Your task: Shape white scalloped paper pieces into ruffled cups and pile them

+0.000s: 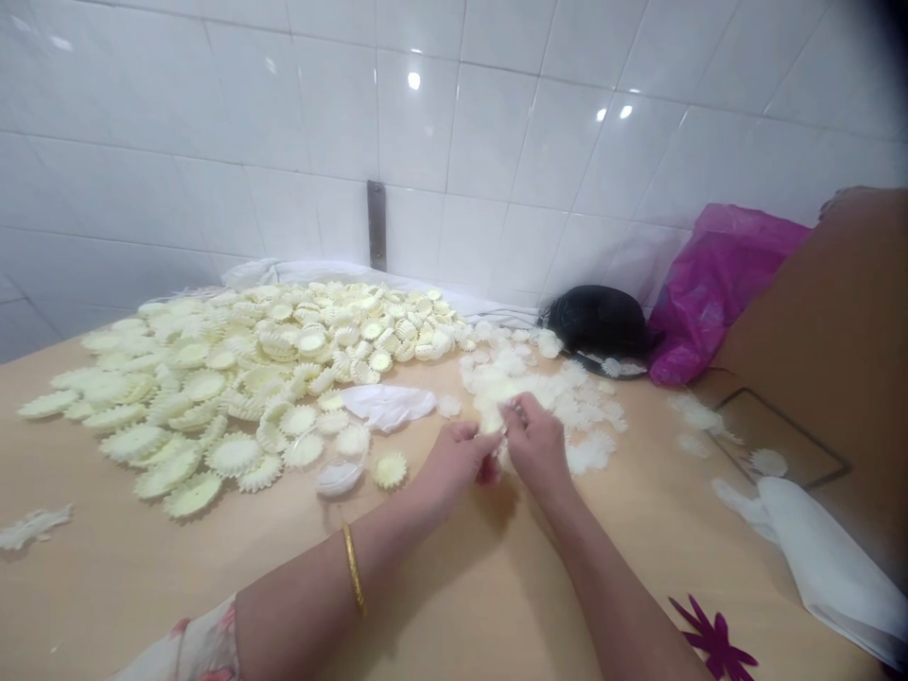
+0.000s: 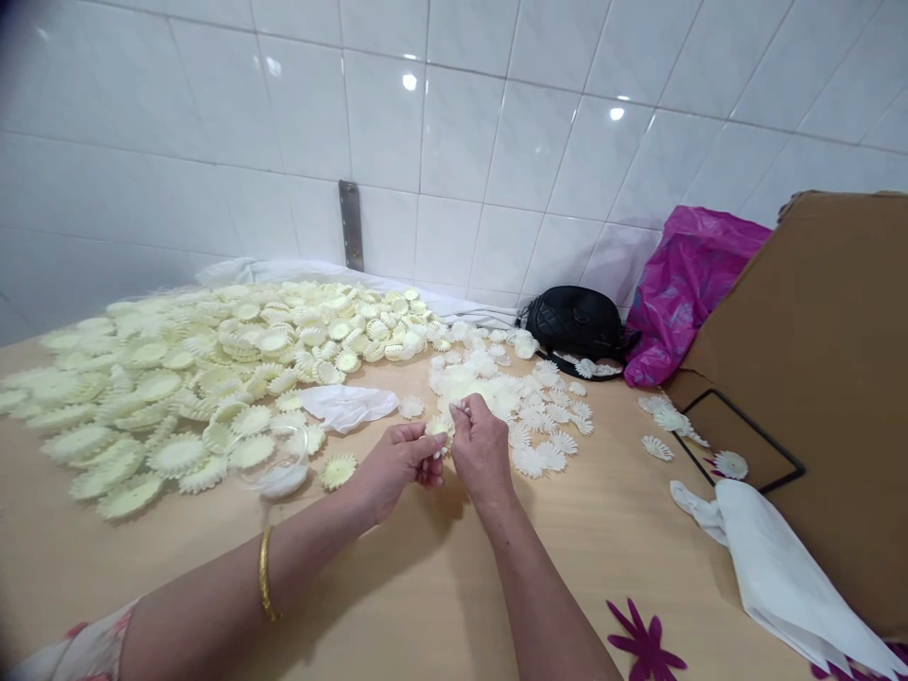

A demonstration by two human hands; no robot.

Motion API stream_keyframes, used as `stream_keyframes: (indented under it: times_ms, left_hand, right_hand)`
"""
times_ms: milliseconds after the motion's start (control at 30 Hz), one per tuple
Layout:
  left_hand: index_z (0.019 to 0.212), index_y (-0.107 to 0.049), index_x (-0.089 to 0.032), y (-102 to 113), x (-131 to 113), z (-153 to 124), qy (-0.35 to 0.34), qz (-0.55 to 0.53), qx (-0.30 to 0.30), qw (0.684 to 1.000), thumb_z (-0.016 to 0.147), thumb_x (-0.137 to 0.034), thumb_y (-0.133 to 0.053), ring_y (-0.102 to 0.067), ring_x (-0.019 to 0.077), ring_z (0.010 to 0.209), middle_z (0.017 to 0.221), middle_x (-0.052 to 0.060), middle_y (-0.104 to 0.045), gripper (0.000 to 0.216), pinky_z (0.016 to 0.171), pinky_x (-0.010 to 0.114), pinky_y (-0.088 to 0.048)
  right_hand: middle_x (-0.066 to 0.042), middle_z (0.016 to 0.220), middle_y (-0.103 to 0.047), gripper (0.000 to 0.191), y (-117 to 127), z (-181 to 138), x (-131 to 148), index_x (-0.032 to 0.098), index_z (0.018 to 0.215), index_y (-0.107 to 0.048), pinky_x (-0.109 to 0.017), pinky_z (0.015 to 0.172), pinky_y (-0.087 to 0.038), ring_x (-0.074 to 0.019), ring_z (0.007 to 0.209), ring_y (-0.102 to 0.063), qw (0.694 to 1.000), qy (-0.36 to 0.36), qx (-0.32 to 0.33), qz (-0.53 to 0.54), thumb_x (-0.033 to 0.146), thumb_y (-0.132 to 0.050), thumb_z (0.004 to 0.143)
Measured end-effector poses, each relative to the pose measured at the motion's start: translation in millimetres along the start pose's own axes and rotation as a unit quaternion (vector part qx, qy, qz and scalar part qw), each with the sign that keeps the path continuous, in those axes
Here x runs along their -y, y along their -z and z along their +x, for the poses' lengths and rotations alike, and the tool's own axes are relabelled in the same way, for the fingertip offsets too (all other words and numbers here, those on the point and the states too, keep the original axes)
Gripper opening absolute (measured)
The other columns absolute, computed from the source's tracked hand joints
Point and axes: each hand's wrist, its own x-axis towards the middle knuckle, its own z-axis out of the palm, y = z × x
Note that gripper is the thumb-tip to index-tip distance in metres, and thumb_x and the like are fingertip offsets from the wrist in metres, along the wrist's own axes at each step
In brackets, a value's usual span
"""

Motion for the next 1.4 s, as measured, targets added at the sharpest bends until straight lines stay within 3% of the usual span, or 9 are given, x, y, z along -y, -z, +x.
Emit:
stream_keyframes:
  times_ms: [300,467,567,700,800,967,1033,1200,1400]
  left_hand:
    - [0.053,-0.042,-0.018,-2.5,0.6,2.9,-0.001,0.004,-0.037,0.999,0.069,-0.032,-0.056,-0.042,0.0091,0.038,0.041,-0.003,-0.044,0.026,0.046,0.025,-0.032]
    - [0.048,-0.04,-0.018,-8.6,-5.4,-12.9,-0.019,0.05,-0.009,0.999,0.069,-0.028,-0.054,-0.04,0.0084,0.037,0.036,-0.003,-0.041,0.027,0.047,0.024,-0.032]
    - [0.051,-0.043,-0.017,-9.1,-0.5,-13.5,-0.02,0.045,-0.01,0.999,0.071,-0.031,-0.053,-0.044,0.0093,0.041,0.042,-0.001,-0.048,0.026,0.048,0.023,-0.033]
    - [0.053,-0.045,-0.017,-2.9,10.1,-1.8,-0.026,0.072,-0.026,0.997,0.07,-0.03,-0.053,-0.046,0.0099,0.044,0.047,0.0,-0.051,0.023,0.048,0.023,-0.035]
    - [0.058,-0.045,-0.017,1.2,10.7,3.0,-0.035,0.063,-0.035,0.997,0.067,-0.023,-0.054,-0.044,0.0097,0.043,0.045,-0.003,-0.048,0.014,0.047,0.023,-0.035]
    - [0.059,-0.046,-0.017,1.8,3.8,0.9,-0.034,0.047,-0.058,0.997,0.065,-0.024,-0.056,-0.039,0.0081,0.043,0.045,-0.005,-0.041,0.014,0.046,0.021,-0.031]
    - [0.055,-0.045,-0.017,1.3,2.0,-0.1,-0.03,0.032,-0.061,0.997,0.064,-0.023,-0.057,-0.037,0.0074,0.044,0.045,-0.005,-0.039,0.017,0.046,0.021,-0.03]
    - [0.053,-0.045,-0.016,4.6,3.8,3.6,-0.025,0.04,-0.079,0.996,0.063,-0.024,-0.061,-0.035,0.0068,0.044,0.047,-0.005,-0.039,0.02,0.046,0.021,-0.027]
    - [0.059,-0.05,-0.015,14.4,5.0,12.2,-0.045,0.032,-0.119,0.991,0.062,-0.022,-0.06,-0.039,0.0072,0.049,0.054,-0.003,-0.046,0.013,0.05,0.021,-0.032]
  right_hand:
    - [0.003,0.051,-0.045,0.018,-7.9,3.3,4.5,0.022,0.064,-0.043,-0.025,0.05,-0.027,-0.014,0.048,-0.04,0.996,-0.007,-0.033,-0.085,0.029,-0.04,0.081]
    - [0.001,0.049,-0.043,0.019,11.1,17.8,-26.4,0.021,0.065,-0.048,-0.028,0.051,-0.022,-0.0153,0.048,-0.036,0.981,-0.048,-0.114,-0.147,0.023,-0.038,0.081]
    - [0.0,0.05,-0.043,0.021,21.8,23.3,-43.3,0.02,0.066,-0.051,-0.028,0.053,-0.022,-0.0164,0.051,-0.037,0.976,-0.061,-0.132,-0.16,0.034,-0.045,0.08]
    - [-0.005,0.07,-0.056,0.031,18.3,23.6,-49.1,0.019,0.071,-0.059,-0.029,0.06,-0.032,-0.0182,0.063,-0.046,0.985,-0.028,-0.095,-0.142,0.05,-0.053,0.073]
    - [-0.008,0.083,-0.06,0.029,16.9,24.4,-49.8,0.018,0.07,-0.061,-0.031,0.069,-0.036,-0.0192,0.072,-0.051,0.99,-0.003,-0.099,-0.101,0.044,-0.05,0.076]
    - [-0.008,0.079,-0.061,0.027,24.1,22.1,-38.7,0.016,0.074,-0.062,-0.031,0.073,-0.038,-0.0188,0.075,-0.052,0.988,0.002,-0.137,-0.068,0.033,-0.043,0.081]
    - [-0.007,0.079,-0.062,0.026,23.5,17.0,-26.4,0.016,0.076,-0.063,-0.03,0.071,-0.039,-0.0185,0.075,-0.054,0.994,0.014,-0.105,-0.014,0.034,-0.044,0.081]
    - [-0.003,0.084,-0.065,0.02,12.8,1.8,0.6,0.021,0.086,-0.066,-0.03,0.072,-0.04,-0.0187,0.079,-0.055,0.985,0.051,0.115,0.114,0.035,-0.055,0.076]
    - [0.002,0.061,-0.055,0.017,7.1,-1.4,3.1,0.018,0.065,-0.061,-0.025,0.061,-0.036,-0.0135,0.061,-0.047,0.976,-0.008,0.152,0.156,0.033,-0.058,0.073]
